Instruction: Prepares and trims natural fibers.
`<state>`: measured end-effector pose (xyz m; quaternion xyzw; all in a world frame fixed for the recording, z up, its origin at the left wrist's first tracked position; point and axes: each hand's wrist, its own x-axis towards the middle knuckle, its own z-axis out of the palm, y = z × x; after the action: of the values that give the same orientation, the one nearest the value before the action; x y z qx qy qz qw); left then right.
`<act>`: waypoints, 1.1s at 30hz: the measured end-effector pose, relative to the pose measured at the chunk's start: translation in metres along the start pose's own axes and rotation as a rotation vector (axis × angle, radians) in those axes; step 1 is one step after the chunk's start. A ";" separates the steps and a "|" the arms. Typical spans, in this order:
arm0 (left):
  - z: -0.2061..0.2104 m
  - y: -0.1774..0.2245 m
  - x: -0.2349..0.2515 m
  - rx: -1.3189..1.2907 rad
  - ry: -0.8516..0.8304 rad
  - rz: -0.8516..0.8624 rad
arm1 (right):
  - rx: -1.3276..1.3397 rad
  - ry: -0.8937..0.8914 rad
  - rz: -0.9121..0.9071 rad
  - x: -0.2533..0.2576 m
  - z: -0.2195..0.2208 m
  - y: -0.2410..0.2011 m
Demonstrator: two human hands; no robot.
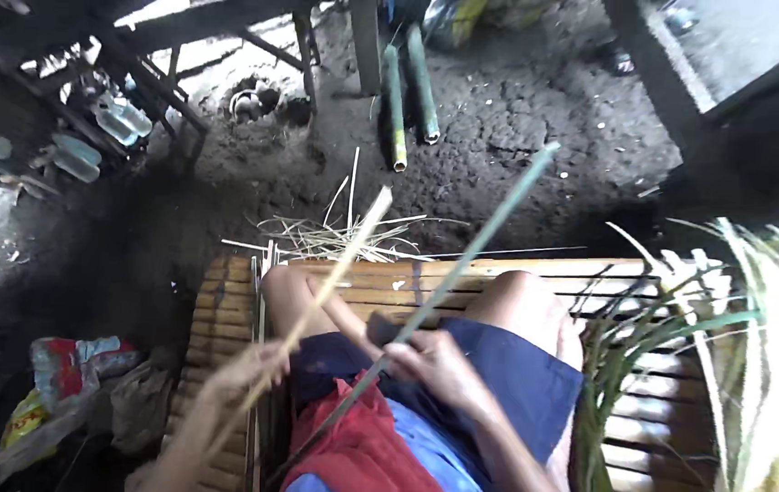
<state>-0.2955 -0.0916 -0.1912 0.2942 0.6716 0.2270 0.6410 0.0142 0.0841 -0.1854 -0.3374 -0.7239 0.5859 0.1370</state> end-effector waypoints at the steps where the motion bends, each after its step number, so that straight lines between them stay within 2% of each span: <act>1: 0.009 -0.019 -0.002 0.088 -0.107 -0.052 | -0.011 -0.074 -0.002 0.005 0.015 0.003; 3: 0.015 -0.031 0.001 0.308 -0.281 -0.108 | -0.018 -0.199 -0.040 0.011 0.039 0.004; 4: 0.015 -0.019 0.005 0.389 -0.274 -0.108 | -0.023 -0.236 -0.071 0.011 0.047 0.005; 7: 0.016 0.067 0.025 0.412 0.047 0.083 | -0.077 -0.332 -0.079 0.010 0.061 0.002; 9: 0.023 0.121 0.052 0.275 0.191 0.280 | -0.117 -0.384 -0.051 0.009 0.067 -0.004; 10: 0.031 0.144 0.065 0.196 0.192 0.357 | -0.136 -0.400 -0.046 0.007 0.070 -0.008; 13: 0.069 0.207 0.092 -0.092 0.057 0.471 | -0.190 -0.424 -0.061 0.005 0.078 -0.016; 15: 0.091 0.228 0.106 -0.341 0.024 0.473 | -0.211 -0.453 -0.026 0.003 0.072 -0.018; 17: 0.091 0.233 0.102 -0.415 -0.026 0.417 | -0.180 -0.406 0.058 -0.003 0.055 -0.013; 20: 0.075 0.215 0.073 -0.260 -0.062 0.315 | 0.117 -0.053 0.091 -0.013 0.025 0.019; 22: 0.069 0.200 0.055 -0.175 -0.115 0.242 | 0.321 0.040 0.077 -0.015 -0.002 0.020; 24: 0.067 0.187 0.038 -0.063 -0.185 0.219 | 0.389 0.002 0.050 -0.013 -0.027 0.004; 27: 0.073 0.178 0.015 0.110 -0.190 0.333 | 0.517 -0.125 0.027 -0.011 -0.048 -0.026; 30: 0.082 0.178 -0.002 0.251 -0.082 0.500 | 0.618 -0.277 -0.005 -0.013 -0.053 -0.044; 33: 0.085 0.179 -0.009 0.345 -0.041 0.545 | 0.616 -0.333 -0.063 -0.018 -0.054 -0.052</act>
<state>-0.1923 0.0257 -0.0690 0.5719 0.5837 0.2673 0.5107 0.0426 0.1084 -0.1183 -0.1575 -0.5356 0.8194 0.1304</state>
